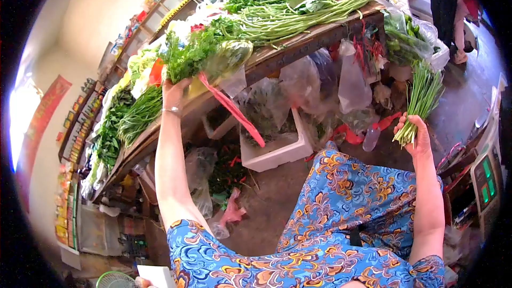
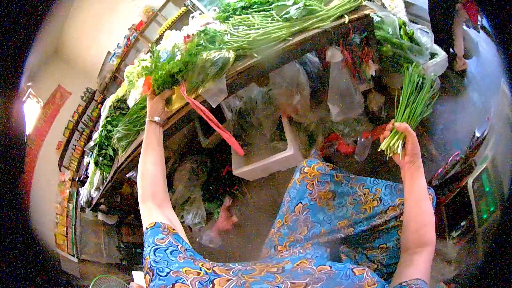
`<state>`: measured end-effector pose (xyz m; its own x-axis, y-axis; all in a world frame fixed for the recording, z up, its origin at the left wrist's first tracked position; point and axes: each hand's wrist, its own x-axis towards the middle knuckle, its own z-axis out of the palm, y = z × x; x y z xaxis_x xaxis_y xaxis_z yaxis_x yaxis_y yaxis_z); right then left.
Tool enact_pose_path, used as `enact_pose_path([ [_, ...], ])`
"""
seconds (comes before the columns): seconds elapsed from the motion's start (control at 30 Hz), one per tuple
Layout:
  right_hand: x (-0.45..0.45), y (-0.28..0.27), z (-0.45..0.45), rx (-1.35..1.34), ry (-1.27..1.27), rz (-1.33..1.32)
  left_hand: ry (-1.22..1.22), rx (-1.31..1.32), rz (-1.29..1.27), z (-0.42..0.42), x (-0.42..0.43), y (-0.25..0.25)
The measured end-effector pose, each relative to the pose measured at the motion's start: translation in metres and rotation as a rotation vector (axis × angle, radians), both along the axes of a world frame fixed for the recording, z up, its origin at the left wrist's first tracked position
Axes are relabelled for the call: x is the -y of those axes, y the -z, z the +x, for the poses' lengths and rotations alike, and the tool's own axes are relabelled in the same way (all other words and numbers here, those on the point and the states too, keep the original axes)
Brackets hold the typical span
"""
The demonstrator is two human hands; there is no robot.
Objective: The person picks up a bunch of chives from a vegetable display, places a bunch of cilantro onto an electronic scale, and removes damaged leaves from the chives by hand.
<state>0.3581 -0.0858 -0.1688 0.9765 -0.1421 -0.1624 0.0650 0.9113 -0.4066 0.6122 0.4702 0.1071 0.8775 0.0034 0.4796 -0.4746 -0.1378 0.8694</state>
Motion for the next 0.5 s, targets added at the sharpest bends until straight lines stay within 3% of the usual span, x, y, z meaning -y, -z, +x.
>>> enact_pose_path([
  [0.07, 0.001, 0.005, 0.002, -0.002, 0.022, -0.023, -0.021, 0.077, 0.116, 0.002, -0.004, -0.007],
  [0.13, 0.001, 0.004, 0.002, -0.005, 0.016, -0.022, -0.701, 0.388, 0.933, 0.013, -0.013, -0.020],
  [0.2, 0.000, 0.004, 0.003, -0.009, 0.009, -0.018, -0.632, 0.413, 1.105, -0.011, 0.016, -0.040],
  [0.27, 0.001, 0.004, 0.004, -0.001, -0.011, 0.014, -0.340, 0.407, 0.789, 0.011, 0.001, -0.043],
  [0.33, 0.002, 0.005, 0.003, -0.009, -0.017, 0.031, -0.093, 0.231, 0.082, 0.022, -0.007, -0.034],
  [0.4, 0.002, 0.003, 0.003, -0.007, -0.001, -0.011, -0.315, 0.175, 0.051, 0.013, 0.000, -0.039],
  [0.5, 0.002, 0.001, 0.002, -0.008, 0.015, -0.045, -0.311, 0.314, -0.173, -0.005, 0.012, -0.047],
])
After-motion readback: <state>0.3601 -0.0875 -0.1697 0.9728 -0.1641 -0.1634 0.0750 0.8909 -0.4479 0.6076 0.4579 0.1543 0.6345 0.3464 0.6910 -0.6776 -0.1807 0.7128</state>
